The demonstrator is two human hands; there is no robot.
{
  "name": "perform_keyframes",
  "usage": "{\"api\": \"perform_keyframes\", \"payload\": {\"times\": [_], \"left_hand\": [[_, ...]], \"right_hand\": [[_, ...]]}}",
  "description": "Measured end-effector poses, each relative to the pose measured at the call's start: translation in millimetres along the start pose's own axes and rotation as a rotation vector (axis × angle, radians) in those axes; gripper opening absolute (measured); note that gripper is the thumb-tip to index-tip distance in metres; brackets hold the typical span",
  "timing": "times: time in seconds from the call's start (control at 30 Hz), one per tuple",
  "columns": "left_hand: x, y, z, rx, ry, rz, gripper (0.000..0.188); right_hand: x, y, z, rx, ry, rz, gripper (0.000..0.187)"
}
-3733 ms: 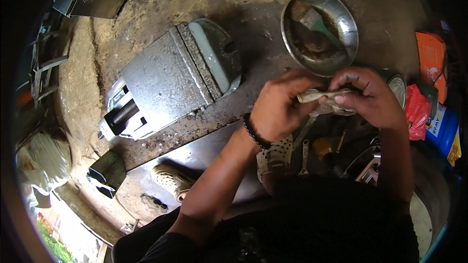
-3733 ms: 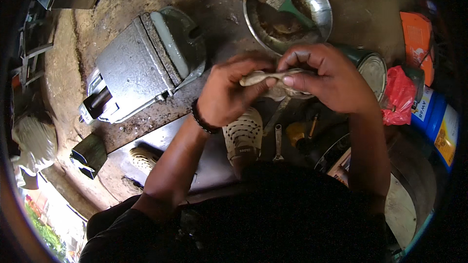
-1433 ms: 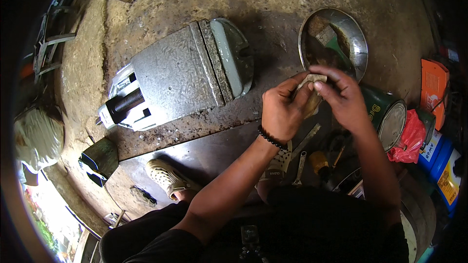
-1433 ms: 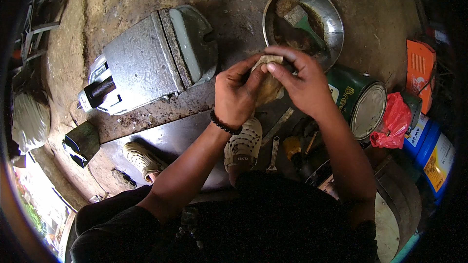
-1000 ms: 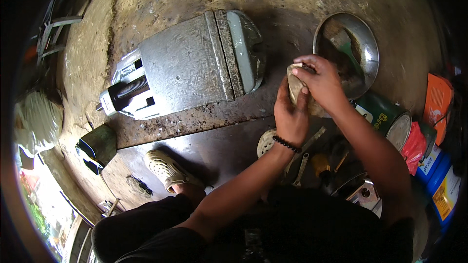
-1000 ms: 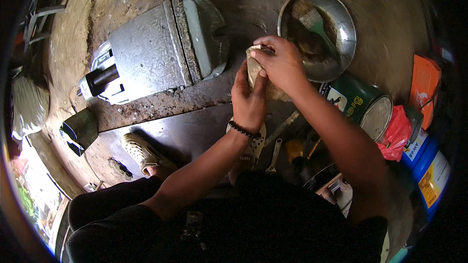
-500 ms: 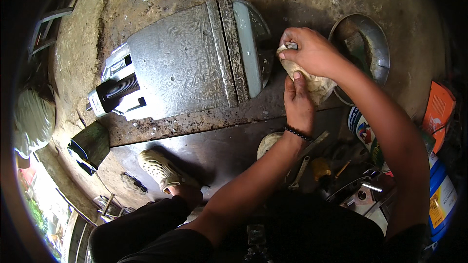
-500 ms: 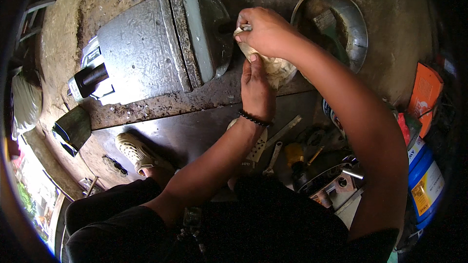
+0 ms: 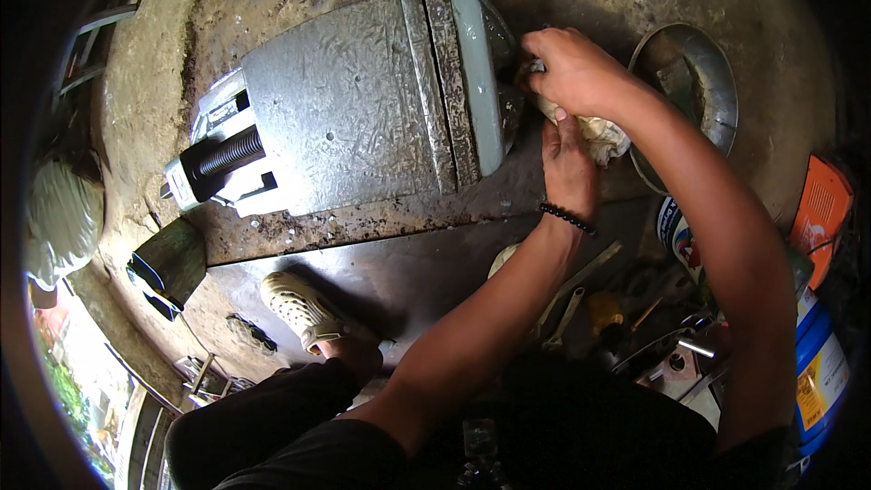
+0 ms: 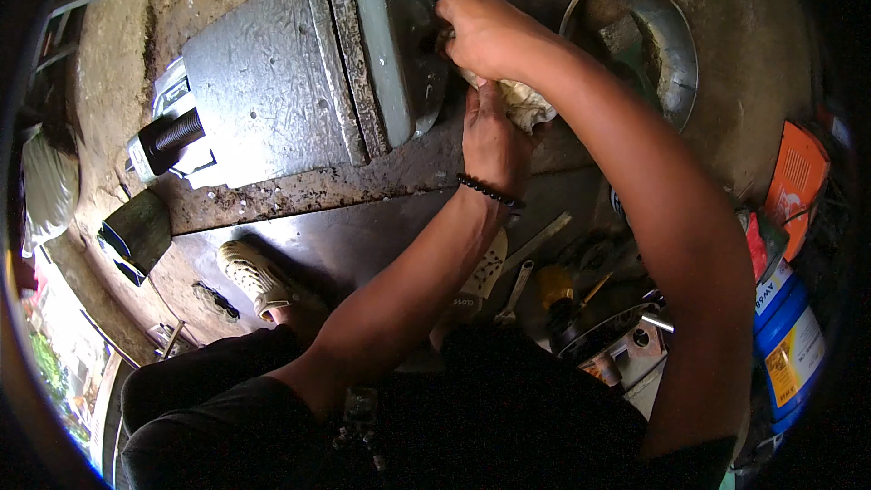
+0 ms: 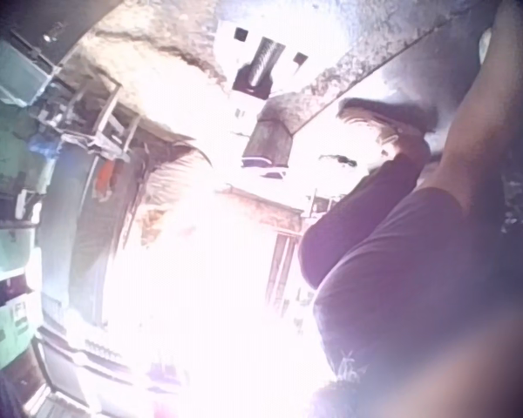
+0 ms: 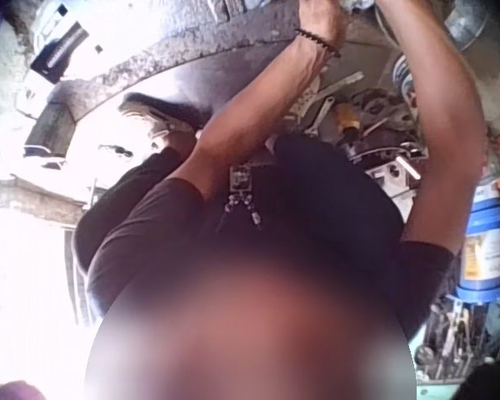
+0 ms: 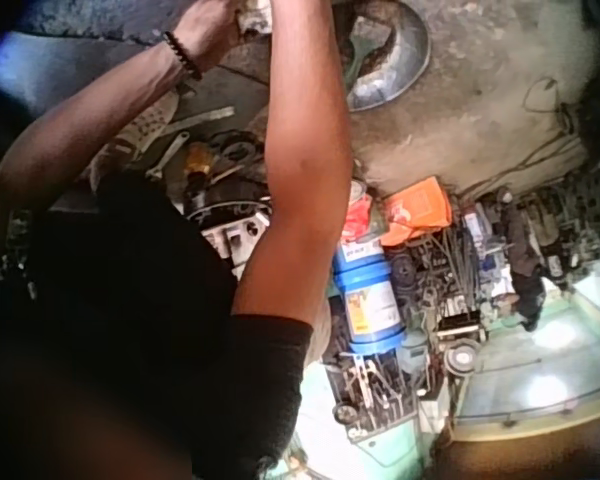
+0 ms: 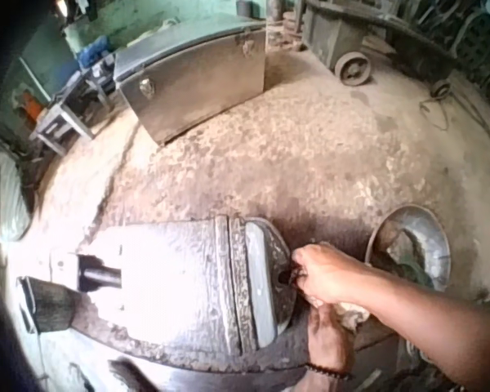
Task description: The person sits on the floor and uses a cloth to wipe and clean the surfaces of a bench vise. They repeatedly rub the vise jaws and body, occasionally adjusting the cloth and repositioning the vise to access different areas.
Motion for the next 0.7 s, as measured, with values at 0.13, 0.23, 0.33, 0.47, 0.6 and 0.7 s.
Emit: {"api": "perform_keyframes", "payload": {"times": [0.13,0.23,0.33,0.47,0.6,0.7], "left_hand": [[3,-3,-1,-0.093,-0.001,-0.009,0.038],[6,-6,-2,-0.117,-0.024,0.0,0.038],[7,-5,-1,-0.089,0.009,-0.041,0.037],[-1,1,-3,-0.019,0.046,-0.032,0.034],[-7,4,0,0.078,0.151,-0.035,0.031],[-2,-4,13,0.258,0.475,-0.046,0.039]], "right_hand": [[2,3,0,0.017,-0.049,-0.044,0.029],[0,5,-1,0.025,-0.07,-0.083,0.029],[4,6,-3,0.043,-0.092,-0.127,0.027],[8,5,-9,0.018,-0.099,-0.03,0.024],[9,1,-14,-0.007,-0.084,0.004,0.025],[-2,-11,-14,-0.009,0.002,0.063,0.025]]}}
Point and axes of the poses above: each hand's wrist, its own y-axis towards the middle knuckle, its own x-axis out of the palm, z = x × y, the point moved 7 cm from there along y, towards the middle knuckle, and after that the axes turned 5 degrees about -z, right-handed, at the moved point
